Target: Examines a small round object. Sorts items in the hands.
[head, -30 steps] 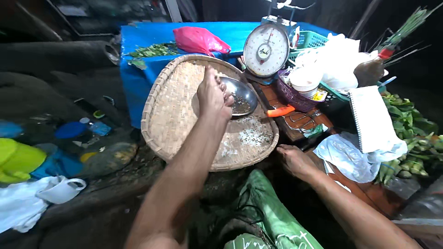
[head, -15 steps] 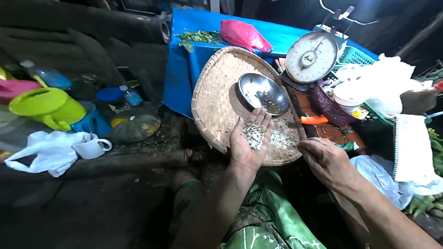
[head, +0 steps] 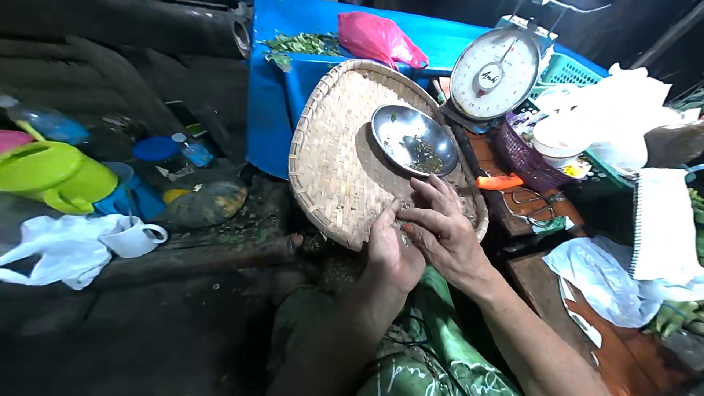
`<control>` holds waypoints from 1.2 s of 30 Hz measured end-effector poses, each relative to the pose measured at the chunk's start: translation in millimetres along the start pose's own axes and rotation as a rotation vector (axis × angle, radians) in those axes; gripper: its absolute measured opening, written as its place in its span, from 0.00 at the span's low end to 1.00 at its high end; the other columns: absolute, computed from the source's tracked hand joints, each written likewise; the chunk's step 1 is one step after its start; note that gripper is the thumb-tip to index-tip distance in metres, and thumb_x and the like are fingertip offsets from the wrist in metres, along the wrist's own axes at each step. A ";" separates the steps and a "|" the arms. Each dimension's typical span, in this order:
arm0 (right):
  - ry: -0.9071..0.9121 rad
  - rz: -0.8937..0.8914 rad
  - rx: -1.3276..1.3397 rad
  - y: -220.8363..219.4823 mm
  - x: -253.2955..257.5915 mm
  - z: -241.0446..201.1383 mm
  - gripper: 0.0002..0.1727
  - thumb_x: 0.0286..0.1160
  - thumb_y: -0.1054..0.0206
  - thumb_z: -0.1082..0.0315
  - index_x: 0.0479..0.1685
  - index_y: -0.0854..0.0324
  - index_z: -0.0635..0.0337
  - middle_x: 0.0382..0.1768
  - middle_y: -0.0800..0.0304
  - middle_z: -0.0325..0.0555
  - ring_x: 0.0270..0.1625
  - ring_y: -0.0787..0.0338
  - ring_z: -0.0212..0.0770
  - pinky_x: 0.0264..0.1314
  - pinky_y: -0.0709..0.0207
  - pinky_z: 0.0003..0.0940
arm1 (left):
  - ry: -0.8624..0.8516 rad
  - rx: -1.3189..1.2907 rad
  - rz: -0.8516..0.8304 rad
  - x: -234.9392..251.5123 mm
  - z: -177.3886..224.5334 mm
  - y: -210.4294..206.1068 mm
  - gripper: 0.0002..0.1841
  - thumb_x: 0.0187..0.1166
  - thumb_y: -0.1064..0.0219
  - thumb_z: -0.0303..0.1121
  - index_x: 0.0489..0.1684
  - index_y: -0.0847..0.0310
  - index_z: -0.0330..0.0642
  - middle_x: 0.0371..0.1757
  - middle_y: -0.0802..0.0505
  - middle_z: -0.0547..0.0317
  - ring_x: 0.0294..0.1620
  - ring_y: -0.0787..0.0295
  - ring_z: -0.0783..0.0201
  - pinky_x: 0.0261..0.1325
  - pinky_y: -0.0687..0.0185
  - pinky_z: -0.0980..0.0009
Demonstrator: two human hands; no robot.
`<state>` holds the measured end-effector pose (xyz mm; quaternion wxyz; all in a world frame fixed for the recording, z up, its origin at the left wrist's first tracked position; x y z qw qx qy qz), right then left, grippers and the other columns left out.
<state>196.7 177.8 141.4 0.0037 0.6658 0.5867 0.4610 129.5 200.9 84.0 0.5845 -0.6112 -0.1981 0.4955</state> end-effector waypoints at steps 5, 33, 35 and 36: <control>-0.074 0.173 0.106 43.6 -9.2 11.4 0.13 0.84 0.36 0.62 0.53 0.07 0.55 0.78 0.21 0.54 0.88 0.32 0.54 0.90 0.38 0.55 | 0.067 0.013 -0.068 3.3 -12.4 -7.5 0.29 0.91 0.62 0.52 0.52 0.18 0.40 0.50 0.09 0.49 0.54 0.10 0.54 0.58 0.14 0.56; -0.072 -0.156 0.303 48.3 1.3 52.6 0.08 0.75 0.29 0.67 0.44 0.07 0.59 0.74 0.16 0.50 0.87 0.30 0.47 0.90 0.36 0.44 | -0.071 -0.037 -0.230 29.9 -26.1 -16.7 0.31 0.90 0.65 0.52 0.65 0.23 0.40 0.58 0.11 0.50 0.60 0.13 0.59 0.59 0.15 0.64; -0.087 -0.155 0.264 47.7 1.0 52.0 0.07 0.76 0.30 0.68 0.42 0.07 0.59 0.74 0.16 0.50 0.88 0.31 0.47 0.90 0.38 0.43 | -0.065 -0.027 -0.222 29.1 -27.3 -17.7 0.31 0.90 0.66 0.53 0.66 0.24 0.39 0.58 0.12 0.50 0.61 0.13 0.59 0.61 0.16 0.64; -0.092 -0.144 0.255 47.8 1.0 52.4 0.07 0.76 0.31 0.69 0.41 0.07 0.59 0.73 0.15 0.50 0.87 0.31 0.47 0.91 0.38 0.43 | -0.057 -0.020 -0.232 29.1 -27.9 -18.1 0.32 0.90 0.67 0.53 0.68 0.25 0.39 0.60 0.13 0.50 0.62 0.14 0.59 0.63 0.17 0.64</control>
Point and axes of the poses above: each hand's wrist, its own x-axis towards the middle knuckle, its own y-axis out of the back of the hand, z = x × y, the point moved 9 cm from there along x, towards the middle knuckle
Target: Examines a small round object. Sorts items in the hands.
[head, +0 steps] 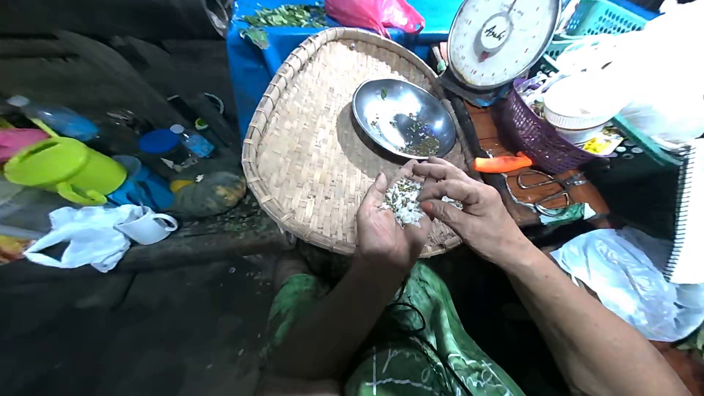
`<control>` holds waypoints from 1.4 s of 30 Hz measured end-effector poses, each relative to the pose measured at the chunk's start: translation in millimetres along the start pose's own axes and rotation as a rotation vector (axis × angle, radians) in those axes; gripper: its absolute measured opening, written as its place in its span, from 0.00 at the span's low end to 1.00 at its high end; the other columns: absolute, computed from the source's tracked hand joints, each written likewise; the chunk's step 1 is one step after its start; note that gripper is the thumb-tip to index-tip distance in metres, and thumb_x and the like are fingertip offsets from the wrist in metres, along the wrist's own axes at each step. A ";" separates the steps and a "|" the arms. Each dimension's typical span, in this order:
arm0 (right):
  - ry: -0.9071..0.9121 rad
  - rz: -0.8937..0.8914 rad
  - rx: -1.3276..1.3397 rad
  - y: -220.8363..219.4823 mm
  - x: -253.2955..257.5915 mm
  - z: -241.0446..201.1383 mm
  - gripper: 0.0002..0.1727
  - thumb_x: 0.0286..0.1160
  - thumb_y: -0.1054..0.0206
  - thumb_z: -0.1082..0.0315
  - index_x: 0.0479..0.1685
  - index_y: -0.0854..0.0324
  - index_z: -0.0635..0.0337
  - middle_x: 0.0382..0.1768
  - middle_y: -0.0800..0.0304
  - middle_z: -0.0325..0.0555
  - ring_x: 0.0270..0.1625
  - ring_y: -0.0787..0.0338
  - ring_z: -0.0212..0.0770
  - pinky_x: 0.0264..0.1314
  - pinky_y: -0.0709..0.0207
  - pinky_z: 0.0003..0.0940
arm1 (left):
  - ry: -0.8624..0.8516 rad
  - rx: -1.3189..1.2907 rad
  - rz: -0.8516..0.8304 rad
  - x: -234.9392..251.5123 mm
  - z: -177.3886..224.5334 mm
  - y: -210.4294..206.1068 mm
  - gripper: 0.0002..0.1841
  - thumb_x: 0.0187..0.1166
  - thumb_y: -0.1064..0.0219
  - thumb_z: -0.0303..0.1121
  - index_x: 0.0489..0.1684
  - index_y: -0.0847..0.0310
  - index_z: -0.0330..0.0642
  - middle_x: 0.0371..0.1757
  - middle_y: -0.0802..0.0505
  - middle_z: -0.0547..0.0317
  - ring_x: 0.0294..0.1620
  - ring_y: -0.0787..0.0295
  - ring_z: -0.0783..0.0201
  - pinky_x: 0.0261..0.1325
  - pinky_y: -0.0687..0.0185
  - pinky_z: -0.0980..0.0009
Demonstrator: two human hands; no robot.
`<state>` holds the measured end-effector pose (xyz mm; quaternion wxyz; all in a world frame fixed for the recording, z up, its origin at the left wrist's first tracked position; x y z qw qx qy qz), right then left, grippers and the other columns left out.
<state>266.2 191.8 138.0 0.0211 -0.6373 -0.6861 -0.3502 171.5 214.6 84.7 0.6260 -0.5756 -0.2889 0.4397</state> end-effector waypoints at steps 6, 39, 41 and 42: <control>0.044 0.116 0.035 12.9 2.4 0.3 0.08 0.80 0.35 0.72 0.40 0.09 0.63 0.68 0.12 0.53 0.81 0.22 0.45 0.85 0.30 0.40 | 0.031 0.048 -0.005 0.3 -2.1 -0.4 0.33 0.90 0.69 0.53 0.72 0.26 0.40 0.63 0.13 0.50 0.67 0.15 0.58 0.68 0.19 0.62; 0.234 0.060 -0.089 6.5 -5.7 -38.1 0.14 0.82 0.35 0.62 0.56 0.09 0.58 0.78 0.21 0.57 0.89 0.34 0.56 0.92 0.43 0.56 | 0.022 -0.187 -0.104 -3.0 3.4 -2.3 0.30 0.89 0.67 0.48 0.57 0.19 0.38 0.55 0.08 0.49 0.57 0.08 0.57 0.58 0.13 0.66; 0.228 0.100 -0.072 10.5 -6.3 -40.0 0.13 0.83 0.35 0.65 0.53 0.09 0.61 0.77 0.21 0.60 0.87 0.31 0.55 0.89 0.36 0.50 | 0.044 -0.292 -0.130 -4.4 2.8 -4.9 0.27 0.88 0.61 0.46 0.47 0.17 0.36 0.49 0.07 0.48 0.50 0.06 0.57 0.51 0.10 0.68; 0.220 0.120 -0.066 13.1 -6.3 -38.9 0.12 0.82 0.35 0.66 0.51 0.09 0.62 0.76 0.20 0.60 0.86 0.30 0.54 0.88 0.34 0.48 | 0.057 -0.312 -0.137 -4.6 1.7 -6.3 0.25 0.88 0.60 0.45 0.42 0.18 0.38 0.45 0.08 0.50 0.46 0.06 0.58 0.47 0.09 0.69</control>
Point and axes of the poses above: each hand's wrist, its own x-axis towards the middle knuckle, its own y-axis out of the back of the hand, z = x × y, the point moved 9 cm from there along x, towards the middle knuckle
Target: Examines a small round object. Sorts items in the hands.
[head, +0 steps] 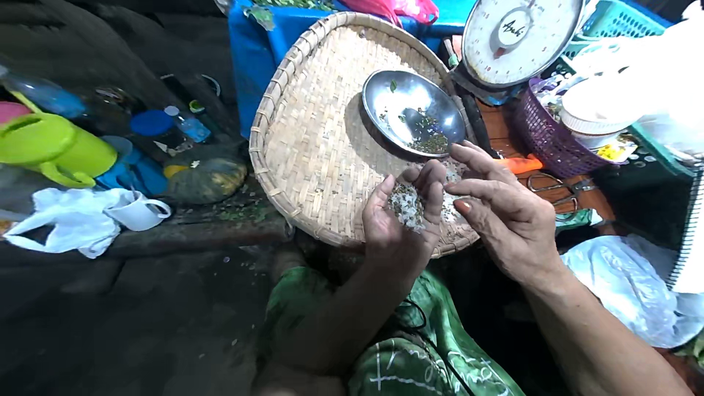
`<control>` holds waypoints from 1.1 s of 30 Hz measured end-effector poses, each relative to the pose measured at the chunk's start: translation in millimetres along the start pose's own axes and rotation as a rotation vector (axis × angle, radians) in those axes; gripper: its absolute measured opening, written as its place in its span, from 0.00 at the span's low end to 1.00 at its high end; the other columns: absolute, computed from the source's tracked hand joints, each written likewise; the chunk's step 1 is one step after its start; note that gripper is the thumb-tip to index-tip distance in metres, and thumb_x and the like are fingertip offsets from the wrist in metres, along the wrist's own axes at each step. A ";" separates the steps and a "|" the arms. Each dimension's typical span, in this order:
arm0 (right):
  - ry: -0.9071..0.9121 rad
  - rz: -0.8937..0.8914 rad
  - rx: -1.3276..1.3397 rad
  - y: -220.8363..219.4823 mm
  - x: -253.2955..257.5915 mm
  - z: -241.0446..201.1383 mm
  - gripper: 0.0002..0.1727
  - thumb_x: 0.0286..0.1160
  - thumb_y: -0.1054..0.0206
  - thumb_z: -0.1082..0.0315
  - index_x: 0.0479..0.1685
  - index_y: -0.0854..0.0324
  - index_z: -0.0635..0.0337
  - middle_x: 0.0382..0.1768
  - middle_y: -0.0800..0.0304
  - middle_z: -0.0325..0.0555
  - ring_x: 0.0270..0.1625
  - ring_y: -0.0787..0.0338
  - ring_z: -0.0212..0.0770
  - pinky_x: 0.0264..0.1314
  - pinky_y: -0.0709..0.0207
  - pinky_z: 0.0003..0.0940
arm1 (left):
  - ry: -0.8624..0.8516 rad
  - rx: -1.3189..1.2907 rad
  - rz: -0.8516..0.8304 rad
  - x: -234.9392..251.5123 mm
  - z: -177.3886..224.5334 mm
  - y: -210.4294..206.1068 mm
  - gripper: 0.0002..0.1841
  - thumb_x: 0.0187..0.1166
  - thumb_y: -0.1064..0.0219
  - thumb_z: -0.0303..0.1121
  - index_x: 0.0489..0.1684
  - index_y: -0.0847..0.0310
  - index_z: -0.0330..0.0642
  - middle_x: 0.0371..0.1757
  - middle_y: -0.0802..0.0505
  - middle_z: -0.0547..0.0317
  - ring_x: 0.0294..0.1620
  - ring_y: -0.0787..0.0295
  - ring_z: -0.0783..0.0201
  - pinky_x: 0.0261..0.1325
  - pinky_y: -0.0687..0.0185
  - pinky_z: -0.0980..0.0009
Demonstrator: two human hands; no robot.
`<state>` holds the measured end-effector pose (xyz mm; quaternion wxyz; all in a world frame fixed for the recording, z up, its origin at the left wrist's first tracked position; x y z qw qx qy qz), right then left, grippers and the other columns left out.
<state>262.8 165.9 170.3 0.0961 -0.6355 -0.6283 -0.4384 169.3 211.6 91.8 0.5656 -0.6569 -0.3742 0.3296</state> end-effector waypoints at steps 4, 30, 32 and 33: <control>-0.020 0.079 -0.003 9.2 0.1 4.8 0.11 0.82 0.36 0.69 0.50 0.08 0.64 0.75 0.19 0.60 0.84 0.26 0.52 0.86 0.30 0.44 | 0.013 0.090 -0.057 0.2 -1.0 0.2 0.26 0.89 0.60 0.45 0.40 0.17 0.37 0.58 0.08 0.44 0.62 0.09 0.52 0.63 0.13 0.62; -0.099 -0.106 -0.185 -15.5 -7.4 19.7 0.15 0.82 0.34 0.58 0.56 0.07 0.52 0.80 0.24 0.57 0.91 0.42 0.63 0.91 0.62 0.73 | 0.181 0.368 0.113 -10.3 -14.7 11.6 0.24 0.91 0.59 0.50 0.49 0.19 0.44 0.47 0.09 0.52 0.50 0.09 0.63 0.53 0.12 0.65; -0.099 -0.124 -0.201 -16.6 -7.8 19.9 0.14 0.82 0.34 0.59 0.54 0.06 0.51 0.79 0.22 0.56 0.91 0.42 0.63 0.90 0.64 0.74 | 0.183 0.406 0.127 -10.4 -14.5 12.0 0.24 0.91 0.59 0.50 0.48 0.18 0.45 0.46 0.10 0.54 0.50 0.10 0.64 0.52 0.12 0.65; -0.099 -0.118 -0.199 -16.3 -7.6 19.5 0.13 0.83 0.35 0.60 0.51 0.06 0.52 0.78 0.20 0.55 0.91 0.41 0.62 0.91 0.65 0.74 | 0.188 0.422 0.121 -10.5 -14.7 11.5 0.25 0.91 0.60 0.51 0.48 0.18 0.45 0.46 0.09 0.54 0.49 0.10 0.64 0.52 0.12 0.65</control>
Point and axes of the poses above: each hand's wrist, its own x-axis towards the middle knuckle, its own y-axis out of the back of the hand, z = x × y, the point moved 9 cm from there along x, towards the middle knuckle
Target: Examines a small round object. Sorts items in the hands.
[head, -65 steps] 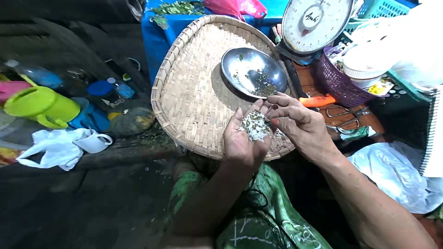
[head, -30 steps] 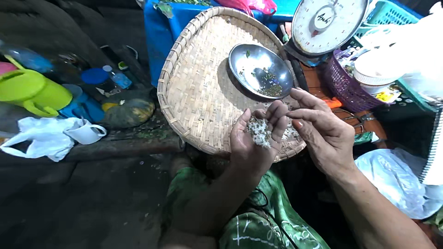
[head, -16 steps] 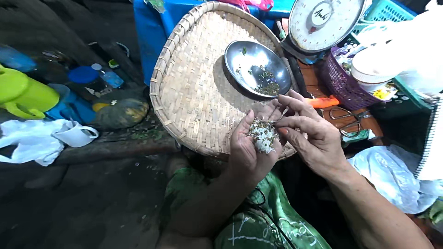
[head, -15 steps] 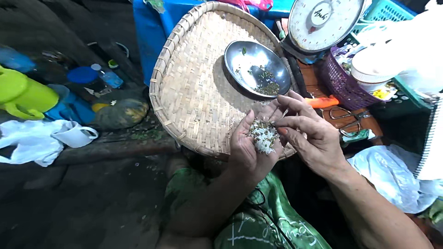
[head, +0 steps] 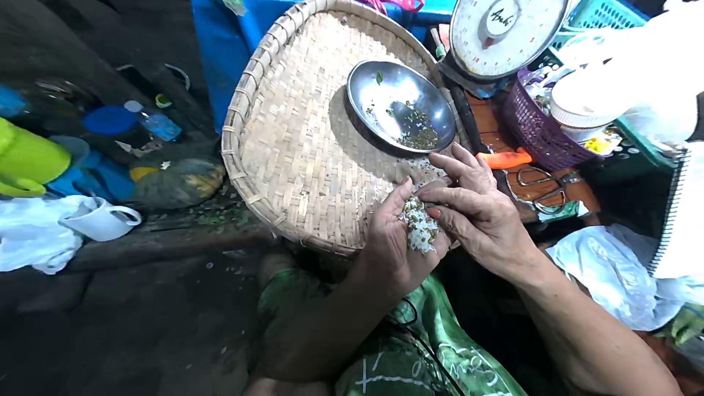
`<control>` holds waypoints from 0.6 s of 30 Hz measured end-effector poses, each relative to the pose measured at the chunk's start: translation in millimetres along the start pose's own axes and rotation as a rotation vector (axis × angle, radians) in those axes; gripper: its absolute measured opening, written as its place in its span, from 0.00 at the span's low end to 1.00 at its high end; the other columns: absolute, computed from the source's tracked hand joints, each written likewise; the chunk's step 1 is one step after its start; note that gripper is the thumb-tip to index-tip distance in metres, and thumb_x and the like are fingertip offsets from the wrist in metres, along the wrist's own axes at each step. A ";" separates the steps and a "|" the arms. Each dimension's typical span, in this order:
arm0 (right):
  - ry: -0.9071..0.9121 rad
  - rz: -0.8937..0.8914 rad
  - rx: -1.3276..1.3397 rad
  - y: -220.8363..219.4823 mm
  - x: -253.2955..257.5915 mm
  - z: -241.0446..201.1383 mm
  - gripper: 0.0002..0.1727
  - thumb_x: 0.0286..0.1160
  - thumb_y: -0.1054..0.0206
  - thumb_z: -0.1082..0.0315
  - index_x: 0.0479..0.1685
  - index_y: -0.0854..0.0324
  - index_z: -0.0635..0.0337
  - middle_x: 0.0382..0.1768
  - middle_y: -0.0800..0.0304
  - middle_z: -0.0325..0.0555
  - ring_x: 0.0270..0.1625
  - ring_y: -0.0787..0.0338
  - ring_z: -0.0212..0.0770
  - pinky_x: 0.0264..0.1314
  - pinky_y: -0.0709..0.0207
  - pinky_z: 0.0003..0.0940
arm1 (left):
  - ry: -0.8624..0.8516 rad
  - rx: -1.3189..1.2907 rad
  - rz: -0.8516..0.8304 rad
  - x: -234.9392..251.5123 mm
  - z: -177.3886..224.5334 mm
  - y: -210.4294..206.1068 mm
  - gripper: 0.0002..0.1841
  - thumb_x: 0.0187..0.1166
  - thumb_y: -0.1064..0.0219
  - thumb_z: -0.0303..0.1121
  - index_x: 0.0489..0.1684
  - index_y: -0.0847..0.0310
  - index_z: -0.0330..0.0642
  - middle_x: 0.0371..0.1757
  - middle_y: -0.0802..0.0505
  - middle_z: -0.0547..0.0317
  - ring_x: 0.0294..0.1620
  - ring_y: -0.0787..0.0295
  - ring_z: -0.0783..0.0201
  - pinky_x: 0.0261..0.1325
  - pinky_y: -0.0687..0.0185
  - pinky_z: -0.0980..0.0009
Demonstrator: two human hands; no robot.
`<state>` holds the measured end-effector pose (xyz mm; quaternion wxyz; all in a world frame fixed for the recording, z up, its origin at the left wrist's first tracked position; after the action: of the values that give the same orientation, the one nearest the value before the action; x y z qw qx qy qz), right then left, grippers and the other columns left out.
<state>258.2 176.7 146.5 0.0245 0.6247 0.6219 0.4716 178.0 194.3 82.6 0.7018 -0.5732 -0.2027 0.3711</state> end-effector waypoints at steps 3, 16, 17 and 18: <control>0.001 0.054 0.015 6.1 1.4 -0.8 0.11 0.82 0.36 0.64 0.46 0.06 0.55 0.72 0.14 0.52 0.89 0.35 0.59 0.90 0.59 0.73 | 0.017 0.018 -0.025 -0.4 -1.1 -2.1 0.28 0.91 0.62 0.52 0.53 0.17 0.42 0.49 0.09 0.51 0.52 0.10 0.60 0.58 0.13 0.61; 0.015 0.036 -0.081 14.5 2.6 -7.1 0.13 0.82 0.36 0.64 0.50 0.06 0.54 0.74 0.16 0.54 0.89 0.37 0.63 0.90 0.61 0.75 | 0.032 -0.010 -0.028 0.0 -3.2 1.7 0.29 0.88 0.58 0.58 0.56 0.18 0.43 0.51 0.09 0.50 0.55 0.10 0.58 0.60 0.14 0.59; 0.025 -0.005 -0.078 9.5 2.0 -8.4 0.13 0.82 0.36 0.62 0.53 0.06 0.53 0.74 0.17 0.54 0.90 0.38 0.62 0.90 0.61 0.75 | 0.024 -0.026 -0.046 0.2 -2.6 0.9 0.28 0.89 0.57 0.57 0.55 0.18 0.44 0.50 0.09 0.50 0.54 0.10 0.60 0.58 0.13 0.61; 0.030 -0.043 -0.090 4.9 1.1 -8.9 0.14 0.83 0.36 0.61 0.56 0.07 0.52 0.76 0.19 0.53 0.90 0.39 0.62 0.90 0.63 0.76 | 0.015 -0.038 -0.054 0.3 -2.0 0.6 0.27 0.89 0.56 0.56 0.53 0.19 0.44 0.49 0.09 0.51 0.53 0.10 0.61 0.55 0.13 0.63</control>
<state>256.2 171.5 155.1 0.0536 0.6024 0.6136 0.5077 179.5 193.3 81.4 0.7019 -0.5837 -0.2198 0.3439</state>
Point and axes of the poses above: each hand's wrist, its own x-axis towards the middle knuckle, its own y-axis out of the back of the hand, z = x × y, the point moved 9 cm from there along x, towards the middle knuckle
